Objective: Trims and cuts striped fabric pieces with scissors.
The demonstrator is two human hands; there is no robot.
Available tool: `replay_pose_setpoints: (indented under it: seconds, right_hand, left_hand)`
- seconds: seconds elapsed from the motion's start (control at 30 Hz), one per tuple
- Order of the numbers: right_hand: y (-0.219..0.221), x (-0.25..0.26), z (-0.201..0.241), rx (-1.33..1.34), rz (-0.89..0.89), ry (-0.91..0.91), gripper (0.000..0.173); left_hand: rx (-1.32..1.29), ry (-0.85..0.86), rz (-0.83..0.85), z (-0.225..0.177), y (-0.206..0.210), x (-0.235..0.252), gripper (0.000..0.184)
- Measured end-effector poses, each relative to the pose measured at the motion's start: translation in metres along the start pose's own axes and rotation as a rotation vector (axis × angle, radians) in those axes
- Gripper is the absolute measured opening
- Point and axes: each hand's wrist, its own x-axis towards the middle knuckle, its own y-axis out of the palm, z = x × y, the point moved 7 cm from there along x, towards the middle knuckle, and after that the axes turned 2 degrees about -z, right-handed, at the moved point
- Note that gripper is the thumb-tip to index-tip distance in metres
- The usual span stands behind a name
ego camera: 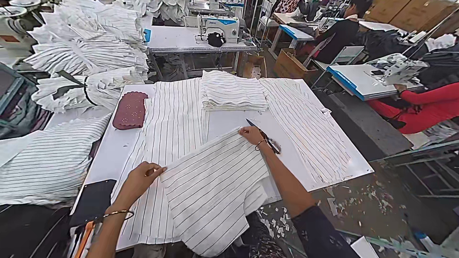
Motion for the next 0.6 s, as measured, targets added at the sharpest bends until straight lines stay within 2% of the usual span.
replay_pose_setpoints:
  seconds: [0.07, 0.13, 0.23, 0.27, 0.3, 0.33, 0.4, 0.43, 0.47, 0.53, 0.6]
  right_hand:
    - [0.023, 0.015, -0.017, 0.055, -0.031, 0.064, 0.035]
    - [0.026, 0.015, -0.022, 0.063, -0.176, 0.034, 0.032]
    - [0.028, -0.008, -0.013, -0.038, -0.45, -0.234, 0.025]
    - [0.031, -0.023, -0.004, -0.085, -0.484, -0.33, 0.024]
    - [0.036, -0.042, 0.006, -0.113, -0.449, -0.396, 0.024]
    - [0.047, -0.064, 0.015, -0.108, -0.325, -0.429, 0.023]
    - [0.07, -0.103, 0.022, 0.028, 0.037, -0.457, 0.022]
    - [0.073, -0.115, 0.02, 0.088, 0.113, -0.452, 0.023]
    - [0.066, -0.12, 0.012, 0.117, 0.076, -0.425, 0.023]
    - [0.026, -0.116, -0.017, 0.045, -0.209, -0.335, 0.021]
    - [-0.02, -0.105, -0.052, -0.128, -0.422, -0.182, 0.023]
  left_hand:
    - [0.028, -0.012, -0.062, -0.001, 0.011, 0.012, 0.027]
    - [0.022, 0.034, -0.15, -0.021, 0.015, 0.019, 0.029]
    - [-0.002, 0.141, -0.15, -0.072, 0.036, 0.038, 0.026]
    - [-0.027, 0.195, -0.132, -0.092, 0.048, 0.048, 0.025]
    - [-0.059, 0.243, -0.108, -0.112, 0.06, 0.058, 0.023]
    - [-0.082, 0.279, -0.07, -0.13, 0.074, 0.069, 0.023]
    - [-0.079, 0.301, 0.08, -0.159, 0.108, 0.088, 0.025]
    - [-0.045, 0.316, 0.164, -0.171, 0.125, 0.095, 0.026]
    - [0.006, 0.345, 0.224, -0.181, 0.142, 0.101, 0.027]
    - [0.087, 0.409, 0.26, -0.192, 0.172, 0.102, 0.029]
    - [0.065, 0.486, 0.142, -0.195, 0.189, 0.099, 0.029]
